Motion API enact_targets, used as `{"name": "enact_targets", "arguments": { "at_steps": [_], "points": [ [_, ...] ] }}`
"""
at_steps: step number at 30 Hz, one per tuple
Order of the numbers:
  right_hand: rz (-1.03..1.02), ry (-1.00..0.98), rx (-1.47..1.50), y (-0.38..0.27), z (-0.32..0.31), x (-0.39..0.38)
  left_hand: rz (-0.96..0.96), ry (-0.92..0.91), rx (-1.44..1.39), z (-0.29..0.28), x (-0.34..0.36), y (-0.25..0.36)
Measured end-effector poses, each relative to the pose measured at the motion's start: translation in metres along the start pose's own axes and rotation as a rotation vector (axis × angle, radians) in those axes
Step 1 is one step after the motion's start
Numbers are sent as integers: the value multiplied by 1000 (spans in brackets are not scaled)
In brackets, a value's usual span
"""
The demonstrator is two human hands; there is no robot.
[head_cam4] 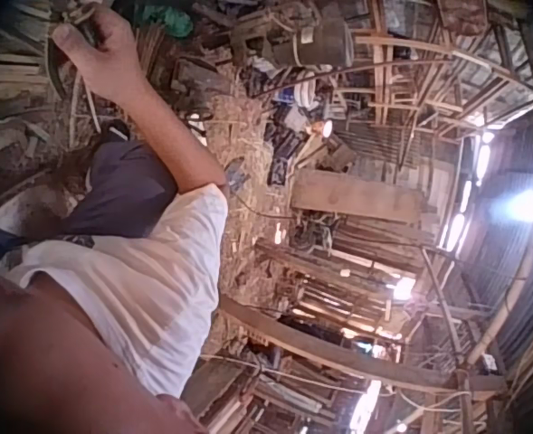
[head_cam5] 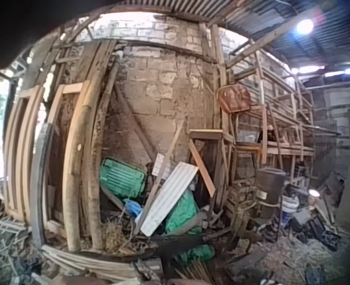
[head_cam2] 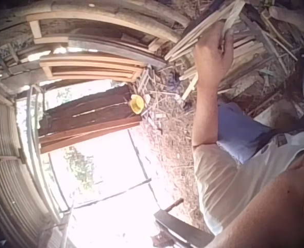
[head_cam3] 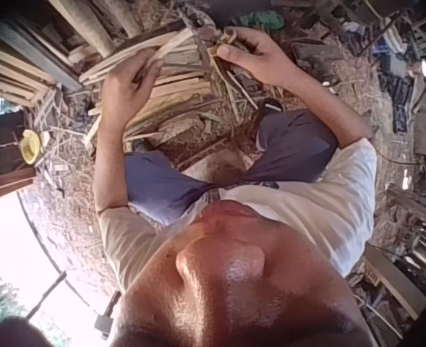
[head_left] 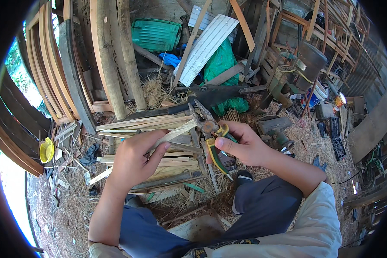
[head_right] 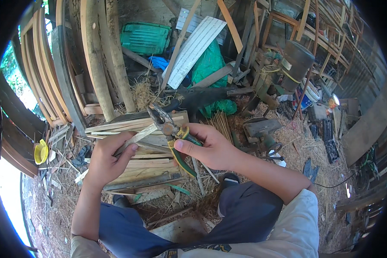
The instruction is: The person shaves a thin strip of wood using a blade while holding the wood over a stack of other strips on a crate. The person then uses pliers to grip and manipulate the wood strip.
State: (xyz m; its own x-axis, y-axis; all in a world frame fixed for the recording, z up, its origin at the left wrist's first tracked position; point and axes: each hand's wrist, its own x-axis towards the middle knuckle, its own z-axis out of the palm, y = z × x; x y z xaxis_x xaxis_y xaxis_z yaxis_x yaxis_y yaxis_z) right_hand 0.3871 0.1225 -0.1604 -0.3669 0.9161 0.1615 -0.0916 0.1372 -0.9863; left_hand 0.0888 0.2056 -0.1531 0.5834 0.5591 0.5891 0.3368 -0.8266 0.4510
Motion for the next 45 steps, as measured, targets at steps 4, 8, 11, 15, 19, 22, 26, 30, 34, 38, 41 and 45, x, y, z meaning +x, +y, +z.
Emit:
{"name": "enact_targets", "arguments": {
  "at_steps": [4,8,11,15,19,22,26,30,34,38,41,45],
  "points": [
    [-35,2,14,5,-2,1,-20,-20,-6,-1,2,1],
    [-26,2,2,4,-3,1,-15,-15,-7,0,2,2],
    [-21,7,22,4,-1,1,-18,-7,-8,1,1,0],
    [-22,0,21,4,-1,2,-16,0,-12,2,0,-2],
    [3,-10,25,4,-3,-1,-31,-21,-4,0,1,2],
    [25,24,43,10,-3,-3,-16,-27,19,1,2,1],
    [62,3,91,9,0,-3,8,-14,44,2,-1,-2],
    [242,-65,257,8,-1,-3,-21,-34,49,0,-2,0],
    [151,-244,428,24,-9,-3,-25,-62,32,0,2,4],
    [259,-271,570,6,5,-2,-63,-95,34,-1,2,5],
    [326,-307,621,1,2,-3,-33,-68,-17,0,3,4],
    [300,-344,627,8,-3,-1,-94,-93,-66,0,5,3]
  ]
}}
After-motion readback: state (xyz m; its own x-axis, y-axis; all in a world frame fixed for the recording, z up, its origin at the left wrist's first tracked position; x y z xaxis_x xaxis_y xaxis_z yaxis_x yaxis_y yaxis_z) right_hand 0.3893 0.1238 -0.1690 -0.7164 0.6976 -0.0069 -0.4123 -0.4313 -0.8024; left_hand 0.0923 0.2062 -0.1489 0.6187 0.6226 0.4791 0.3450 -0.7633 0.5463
